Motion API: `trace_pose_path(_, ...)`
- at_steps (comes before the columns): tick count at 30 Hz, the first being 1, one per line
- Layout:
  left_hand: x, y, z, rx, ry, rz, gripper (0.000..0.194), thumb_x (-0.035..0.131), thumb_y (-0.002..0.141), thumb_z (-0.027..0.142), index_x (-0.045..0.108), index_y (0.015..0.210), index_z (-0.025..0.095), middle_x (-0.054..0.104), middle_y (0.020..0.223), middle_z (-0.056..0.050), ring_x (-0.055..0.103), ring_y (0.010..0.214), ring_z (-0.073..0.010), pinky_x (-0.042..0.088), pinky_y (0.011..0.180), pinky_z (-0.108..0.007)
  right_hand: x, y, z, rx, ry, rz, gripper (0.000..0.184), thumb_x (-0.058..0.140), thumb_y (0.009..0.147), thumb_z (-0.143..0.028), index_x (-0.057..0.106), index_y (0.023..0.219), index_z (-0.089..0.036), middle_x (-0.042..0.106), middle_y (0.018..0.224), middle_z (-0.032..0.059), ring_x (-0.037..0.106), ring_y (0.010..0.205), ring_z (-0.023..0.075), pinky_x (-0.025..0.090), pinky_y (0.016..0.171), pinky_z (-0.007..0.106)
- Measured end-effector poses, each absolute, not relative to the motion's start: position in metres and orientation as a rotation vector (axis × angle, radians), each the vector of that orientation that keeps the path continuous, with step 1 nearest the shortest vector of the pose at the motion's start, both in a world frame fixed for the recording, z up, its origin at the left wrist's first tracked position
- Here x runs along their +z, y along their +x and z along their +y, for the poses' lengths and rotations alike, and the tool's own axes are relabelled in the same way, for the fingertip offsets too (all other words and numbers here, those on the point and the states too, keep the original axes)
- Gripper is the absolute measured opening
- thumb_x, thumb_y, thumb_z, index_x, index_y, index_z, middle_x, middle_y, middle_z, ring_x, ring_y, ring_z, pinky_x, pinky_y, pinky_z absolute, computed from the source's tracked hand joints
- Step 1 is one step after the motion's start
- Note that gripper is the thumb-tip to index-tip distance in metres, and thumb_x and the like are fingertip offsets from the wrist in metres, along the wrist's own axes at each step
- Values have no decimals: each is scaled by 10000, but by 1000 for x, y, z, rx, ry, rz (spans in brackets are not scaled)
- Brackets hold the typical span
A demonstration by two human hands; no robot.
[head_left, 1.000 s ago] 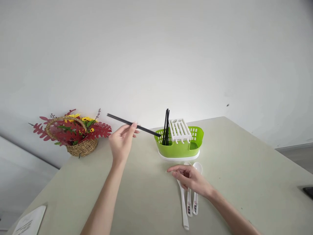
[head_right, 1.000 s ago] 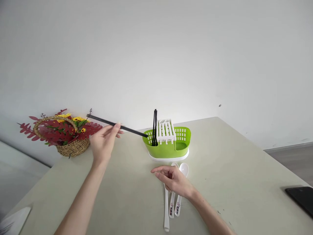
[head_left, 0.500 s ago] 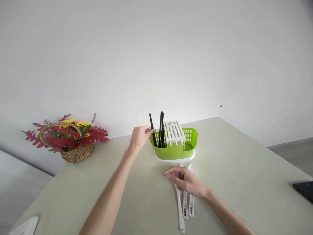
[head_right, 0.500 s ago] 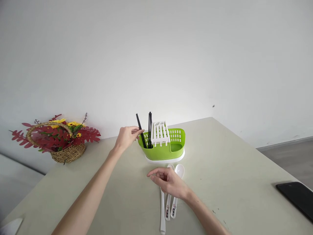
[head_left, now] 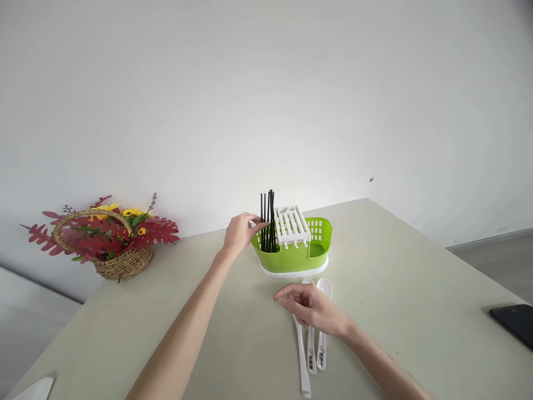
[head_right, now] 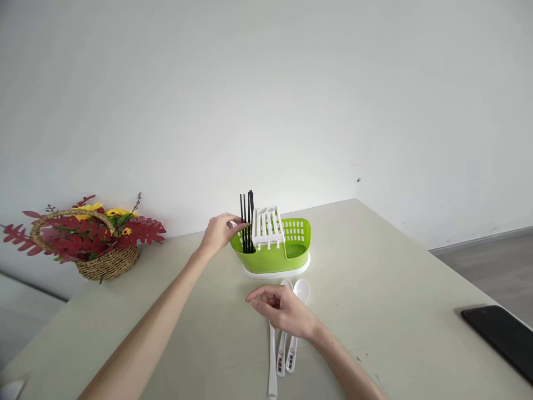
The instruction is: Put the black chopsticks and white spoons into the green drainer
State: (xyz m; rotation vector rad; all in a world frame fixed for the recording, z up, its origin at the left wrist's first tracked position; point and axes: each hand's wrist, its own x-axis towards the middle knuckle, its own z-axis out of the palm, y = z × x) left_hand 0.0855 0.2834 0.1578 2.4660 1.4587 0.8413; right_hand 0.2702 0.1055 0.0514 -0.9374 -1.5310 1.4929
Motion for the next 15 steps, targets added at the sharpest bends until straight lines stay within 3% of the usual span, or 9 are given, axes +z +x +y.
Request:
trace_pose_path(9, 139, 80, 284, 1031, 2326, 1408, 408, 717, 867, 623, 815, 1001, 250, 775, 1017, -52, 649, 776, -188, 503, 800, -325, 49, 269, 105, 1493, -942, -1525, 514, 619, 956, -666, 749, 1111, -194, 414, 600, -91, 433, 463, 70, 357, 471, 232)
trace_pose_path(15, 126, 64, 277, 1385, 1839, 1459, 485, 576, 946, 644, 737, 1047, 197, 760, 1137, -107, 686, 969, -212, 509, 802, -294, 49, 270, 105, 1487, -956, -1545, 505, 615, 960, -665, 745, 1108, -200, 400, 595, -90, 438, 472, 78, 338, 470, 241)
